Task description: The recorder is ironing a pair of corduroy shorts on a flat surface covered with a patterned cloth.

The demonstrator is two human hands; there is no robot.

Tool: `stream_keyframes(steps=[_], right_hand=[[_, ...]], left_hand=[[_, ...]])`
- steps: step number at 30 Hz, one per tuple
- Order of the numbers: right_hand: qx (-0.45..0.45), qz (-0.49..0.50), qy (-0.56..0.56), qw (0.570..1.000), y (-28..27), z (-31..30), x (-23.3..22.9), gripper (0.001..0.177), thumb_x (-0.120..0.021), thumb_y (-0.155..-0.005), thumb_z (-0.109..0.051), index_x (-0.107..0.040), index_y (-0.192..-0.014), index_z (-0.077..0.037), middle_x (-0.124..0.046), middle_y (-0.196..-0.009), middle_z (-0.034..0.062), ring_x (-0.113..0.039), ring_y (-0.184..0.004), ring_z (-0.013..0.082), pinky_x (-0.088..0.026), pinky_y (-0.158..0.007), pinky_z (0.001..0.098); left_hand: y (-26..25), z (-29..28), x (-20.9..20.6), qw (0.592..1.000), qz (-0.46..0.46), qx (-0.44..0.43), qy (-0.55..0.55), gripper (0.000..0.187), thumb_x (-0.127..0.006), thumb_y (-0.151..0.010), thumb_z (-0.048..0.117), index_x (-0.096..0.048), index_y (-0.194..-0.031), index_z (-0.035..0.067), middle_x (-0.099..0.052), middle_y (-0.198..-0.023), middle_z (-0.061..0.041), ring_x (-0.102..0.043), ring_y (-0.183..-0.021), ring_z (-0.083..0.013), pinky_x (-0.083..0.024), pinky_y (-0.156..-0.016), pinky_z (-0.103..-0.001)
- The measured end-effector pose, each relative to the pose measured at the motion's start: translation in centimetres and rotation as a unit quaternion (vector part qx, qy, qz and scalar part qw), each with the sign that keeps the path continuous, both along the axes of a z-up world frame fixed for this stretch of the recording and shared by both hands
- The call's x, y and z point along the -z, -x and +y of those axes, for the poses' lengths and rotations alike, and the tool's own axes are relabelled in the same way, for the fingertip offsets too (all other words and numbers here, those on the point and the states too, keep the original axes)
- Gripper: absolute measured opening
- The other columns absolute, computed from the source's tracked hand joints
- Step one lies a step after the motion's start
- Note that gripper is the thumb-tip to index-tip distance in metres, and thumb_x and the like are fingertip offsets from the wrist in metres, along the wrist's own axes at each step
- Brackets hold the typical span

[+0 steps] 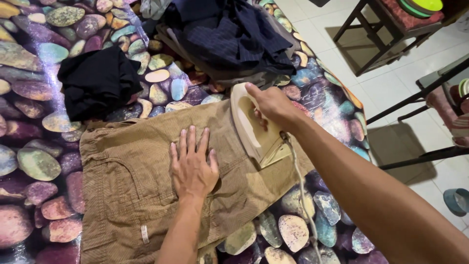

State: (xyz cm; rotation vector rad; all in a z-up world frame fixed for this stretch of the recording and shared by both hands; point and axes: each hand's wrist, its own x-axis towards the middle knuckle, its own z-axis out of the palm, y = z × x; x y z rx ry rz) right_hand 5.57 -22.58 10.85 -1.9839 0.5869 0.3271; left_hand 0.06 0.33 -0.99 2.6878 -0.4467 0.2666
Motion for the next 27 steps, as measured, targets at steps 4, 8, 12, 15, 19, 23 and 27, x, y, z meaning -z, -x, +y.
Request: stream_keyframes(steps=[4,8,12,15,19,23,27], right_hand=[[-0.027,-0.008,-0.014,0.999,3.4,-0.3,-0.3,0.064,-0.045,-0.107,-0.055,-0.060,-0.073,-0.002,-0.054,-0.059,0.0085,-0.049,-0.038,0.0158,-0.048,-0.039,0.0322],[-0.016,0.083,0.038,0.996,8.8,-0.8,-0.7,0.057,-0.044,-0.102,-0.054,-0.062,-0.074,-0.008,-0.058,-0.059,0.0073,-0.051,-0.039,0.0160,-0.045,-0.037,0.0340],[0.001,0.117,0.027,0.993,12.2,-1.3,-1.1,0.065,-0.044,-0.103,-0.055,-0.059,-0.068,-0.002,-0.053,-0.055,0.0105,-0.048,-0.037,0.0199,-0.044,-0.034,0.0354],[0.010,0.113,0.026,0.993,10.7,-1.3,-0.7,0.058,-0.047,-0.102,-0.052,-0.062,-0.072,-0.005,-0.055,-0.056,0.0065,-0.048,-0.038,0.0170,-0.044,-0.036,0.0347],[-0.009,0.071,0.020,0.997,5.4,0.2,-1.1,0.060,-0.046,-0.103,-0.052,-0.065,-0.076,-0.002,-0.052,-0.054,0.0065,-0.047,-0.037,0.0171,-0.042,-0.035,0.0346],[-0.029,0.008,0.034,0.999,1.5,1.2,-0.9,0.064,-0.044,-0.104,-0.053,-0.071,-0.084,0.002,-0.054,-0.057,0.0033,-0.052,-0.041,0.0145,-0.046,-0.039,0.0311],[-0.004,0.015,0.009,1.000,1.6,0.8,-0.7,0.064,-0.047,-0.104,-0.054,-0.070,-0.084,0.002,-0.054,-0.059,0.0033,-0.050,-0.042,0.0147,-0.046,-0.040,0.0328]], left_hand=[[0.2,0.1,-0.5,1.000,0.002,-0.006,0.002,0.062,-0.053,-0.094,0.034,-0.045,-0.154,0.022,-0.038,-0.163,-0.013,-0.032,-0.151,-0.0333,-0.021,-0.123,-0.052],[0.1,0.1,-0.3,1.000,0.005,-0.001,0.013,0.062,-0.053,-0.094,0.034,-0.045,-0.154,0.021,-0.037,-0.162,-0.014,-0.032,-0.150,-0.0337,-0.020,-0.123,-0.053],[0.2,0.1,-0.8,1.000,0.017,-0.003,0.009,0.063,-0.053,-0.094,0.034,-0.044,-0.154,0.022,-0.037,-0.162,-0.014,-0.032,-0.150,-0.0333,-0.020,-0.123,-0.052],[0.0,0.1,-0.3,1.000,0.013,-0.003,0.004,0.063,-0.053,-0.093,0.035,-0.043,-0.154,0.022,-0.036,-0.162,-0.014,-0.032,-0.150,-0.0335,-0.019,-0.123,-0.052],[0.1,-0.1,-0.5,1.000,0.014,-0.005,0.004,0.062,-0.053,-0.094,0.035,-0.043,-0.154,0.023,-0.036,-0.162,-0.014,-0.032,-0.150,-0.0328,-0.019,-0.122,-0.052],[-0.3,0.7,0.3,0.999,0.025,0.000,-0.020,0.064,-0.053,-0.096,0.042,-0.040,-0.156,0.023,-0.032,-0.165,-0.009,-0.027,-0.153,-0.0284,-0.018,-0.125,-0.050],[-1.5,3.7,-1.8,0.995,0.076,0.018,-0.070,0.084,-0.058,-0.088,0.060,-0.031,-0.156,0.019,-0.022,-0.167,-0.009,-0.020,-0.154,-0.0238,-0.013,-0.123,-0.048]])
